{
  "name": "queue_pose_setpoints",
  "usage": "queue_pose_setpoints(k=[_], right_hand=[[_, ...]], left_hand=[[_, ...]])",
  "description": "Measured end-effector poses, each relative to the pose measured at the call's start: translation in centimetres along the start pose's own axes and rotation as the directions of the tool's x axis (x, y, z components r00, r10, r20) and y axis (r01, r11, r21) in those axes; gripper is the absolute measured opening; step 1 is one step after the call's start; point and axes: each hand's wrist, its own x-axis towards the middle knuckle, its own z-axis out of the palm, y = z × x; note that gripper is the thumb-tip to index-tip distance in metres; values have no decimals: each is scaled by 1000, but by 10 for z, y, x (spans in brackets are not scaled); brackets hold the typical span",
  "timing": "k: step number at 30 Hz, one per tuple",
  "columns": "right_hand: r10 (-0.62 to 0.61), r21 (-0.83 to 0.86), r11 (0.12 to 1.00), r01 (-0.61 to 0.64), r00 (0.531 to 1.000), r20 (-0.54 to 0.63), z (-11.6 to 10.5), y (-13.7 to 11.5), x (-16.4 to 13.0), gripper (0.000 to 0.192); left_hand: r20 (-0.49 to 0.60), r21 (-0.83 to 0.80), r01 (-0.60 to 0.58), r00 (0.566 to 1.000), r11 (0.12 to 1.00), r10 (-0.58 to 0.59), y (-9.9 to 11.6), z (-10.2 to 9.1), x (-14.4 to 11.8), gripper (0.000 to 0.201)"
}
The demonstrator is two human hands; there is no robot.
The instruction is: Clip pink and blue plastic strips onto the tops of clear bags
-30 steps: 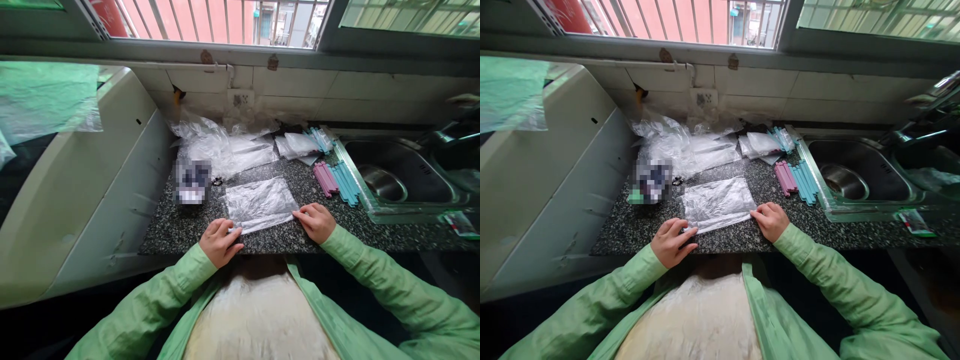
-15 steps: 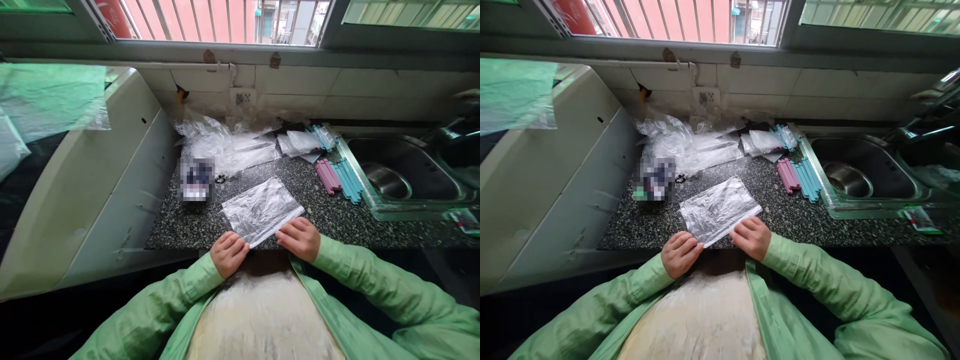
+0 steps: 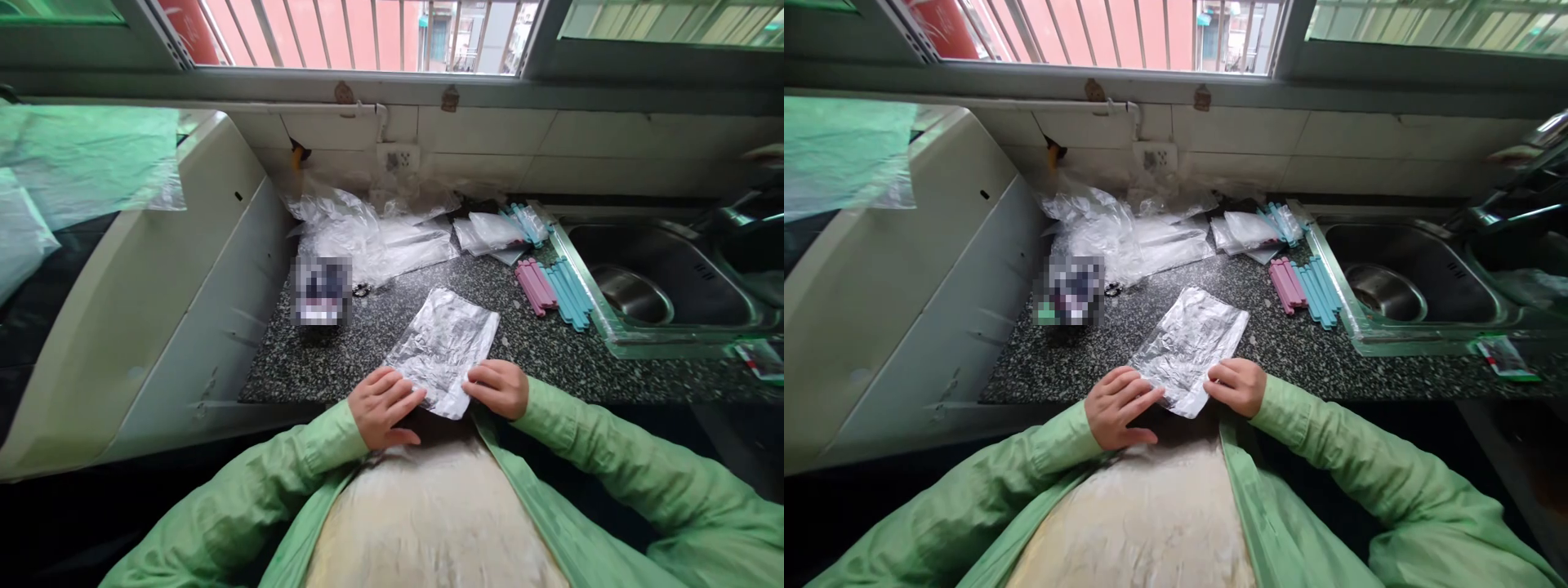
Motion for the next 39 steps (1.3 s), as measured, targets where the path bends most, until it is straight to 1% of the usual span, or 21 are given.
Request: queue_pose_setpoints(k=[2, 5, 8, 10, 13, 16, 18, 20, 23, 24, 26, 28, 29, 32, 35, 39], right_hand=[[31, 49, 998, -30, 999, -23, -6, 5, -8, 15], [53, 102, 994, -50, 998, -28, -12, 7, -15, 15], [19, 105, 994, -19, 1000, -3, -14, 5, -18, 15], [1, 57, 998, -1, 1000, 15, -14, 5, -18, 15], [-10, -23, 1000, 10, 999, 30, -11, 7, -14, 17], [-33, -58, 998, 35, 999, 36, -6, 8, -6, 17], [-48, -71, 996, 50, 998, 38, -1, 7, 0, 17], [-67, -59, 996, 70, 996, 50, 3, 5, 6, 17], [-105, -3, 994, 106, 992, 70, 6, 2, 11, 14], [-111, 14, 994, 110, 992, 68, 6, 2, 11, 13], [-106, 49, 993, 103, 993, 46, 5, 3, 11, 12], [-87, 98, 992, 85, 996, 23, 2, 4, 9, 14], [-73, 125, 990, 70, 997, 16, 1, 5, 8, 15], [-7, 191, 982, 5, 1000, 12, -2, 5, 6, 19], [74, 248, 966, -71, 997, -2, -3, 6, 8, 19], [219, 350, 914, -203, 976, -7, -3, 11, 18, 16]], left_hand=[[12, 79, 16, 1000, 997, -17, -5, -1, -3, 52], [-9, 161, 31, 1000, 986, -30, -7, 0, 3, 37], [-39, 167, 16, 999, 986, -9, -4, 4, 12, 15], [-43, 164, 2, 999, 986, 5, -3, 5, 13, 8], [-26, 152, -31, 999, 988, 36, 1, 2, 5, 8], [-10, 134, -69, 997, 989, 71, 7, -4, -7, 8], [-21, 126, -53, 998, 991, 56, 11, -8, -13, 8], [-46, 111, -13, 999, 994, 18, 15, -10, -15, 9], [-63, 76, 6, 998, 997, -1, 13, -12, -17, 12], [-48, 70, 5, 999, 998, -2, 10, -13, -18, 17], [-6, 84, 32, 999, 996, -31, 1, -14, -20, 36], [40, 128, 85, 995, 988, -91, -9, -14, -21, 49], [55, 147, 109, 991, 983, -118, -13, -13, -21, 51], [75, 133, 119, 989, 984, -130, -20, -8, -18, 42], [84, 66, 117, 989, 991, -122, -18, 0, -15, 30], [85, -3, 214, 973, 977, -213, -14, 2, -13, 27]])
